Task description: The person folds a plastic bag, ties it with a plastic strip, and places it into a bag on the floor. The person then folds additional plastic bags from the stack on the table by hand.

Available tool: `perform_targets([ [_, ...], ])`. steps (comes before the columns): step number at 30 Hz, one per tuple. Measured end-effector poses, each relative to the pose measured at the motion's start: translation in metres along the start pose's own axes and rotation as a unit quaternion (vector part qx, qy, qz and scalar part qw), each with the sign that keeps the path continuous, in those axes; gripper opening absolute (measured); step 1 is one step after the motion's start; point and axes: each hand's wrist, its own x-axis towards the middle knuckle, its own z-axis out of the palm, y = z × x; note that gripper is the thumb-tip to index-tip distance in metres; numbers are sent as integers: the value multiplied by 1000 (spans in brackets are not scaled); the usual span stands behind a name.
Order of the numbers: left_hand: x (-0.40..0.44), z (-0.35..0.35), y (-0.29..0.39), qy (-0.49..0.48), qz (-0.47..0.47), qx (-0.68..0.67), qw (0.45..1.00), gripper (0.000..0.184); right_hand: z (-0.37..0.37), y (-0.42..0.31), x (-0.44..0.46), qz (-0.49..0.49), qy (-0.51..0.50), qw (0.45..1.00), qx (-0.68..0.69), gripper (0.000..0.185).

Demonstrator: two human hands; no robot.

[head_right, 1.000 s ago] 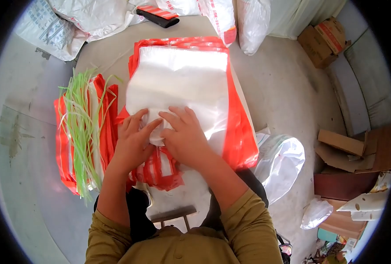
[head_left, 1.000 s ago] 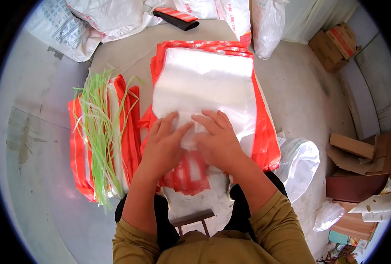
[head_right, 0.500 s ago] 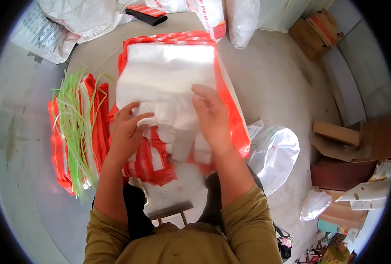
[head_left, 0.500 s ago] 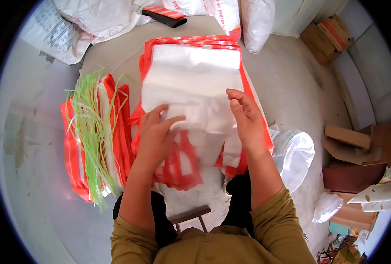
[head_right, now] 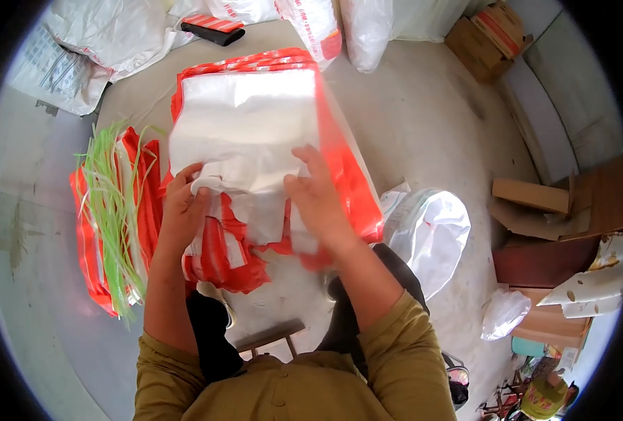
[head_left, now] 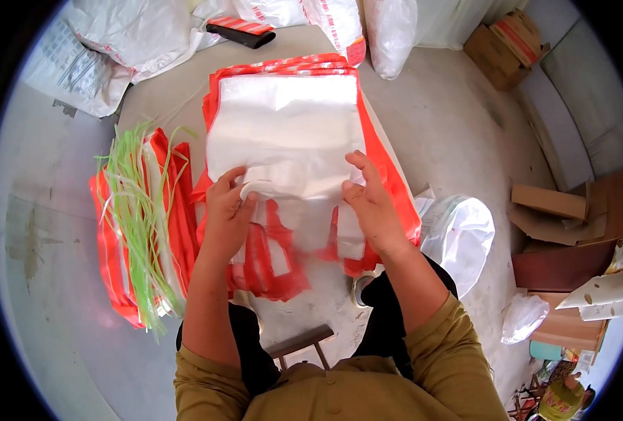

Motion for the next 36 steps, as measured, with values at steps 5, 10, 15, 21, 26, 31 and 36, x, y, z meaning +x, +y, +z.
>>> perform_targets([
  [5, 0, -1, -4, 2, -9, -40, 999, 21, 12, -1, -6, -34, 8, 999, 28, 51],
  [10, -3, -3, 1, -15, -11, 11, 1000, 24, 13, -15, -29, -31, -58, 998, 8, 42],
  [15, -9, -8, 13, -23, 30, 110, 993, 39, -3, -25, -44, 91, -203, 974, 54, 24],
  [21, -15, -8, 18, -34, 83, 220, 971, 56, -13, -28, -36, 184, -175, 955, 151, 24],
  [26, -16, -3, 10, -13, 121, 261, 958, 47, 11, -37, -10, 158, -132, 954, 218, 27],
  [31, -17, -3, 4, -2, 150, 280, 948, 23, 29, -31, 24, 211, -187, 931, 234, 33],
  [36, -15, -5, 0, -15, 151, 250, 956, 19, 40, -22, 38, 128, -221, 960, 111, 39],
])
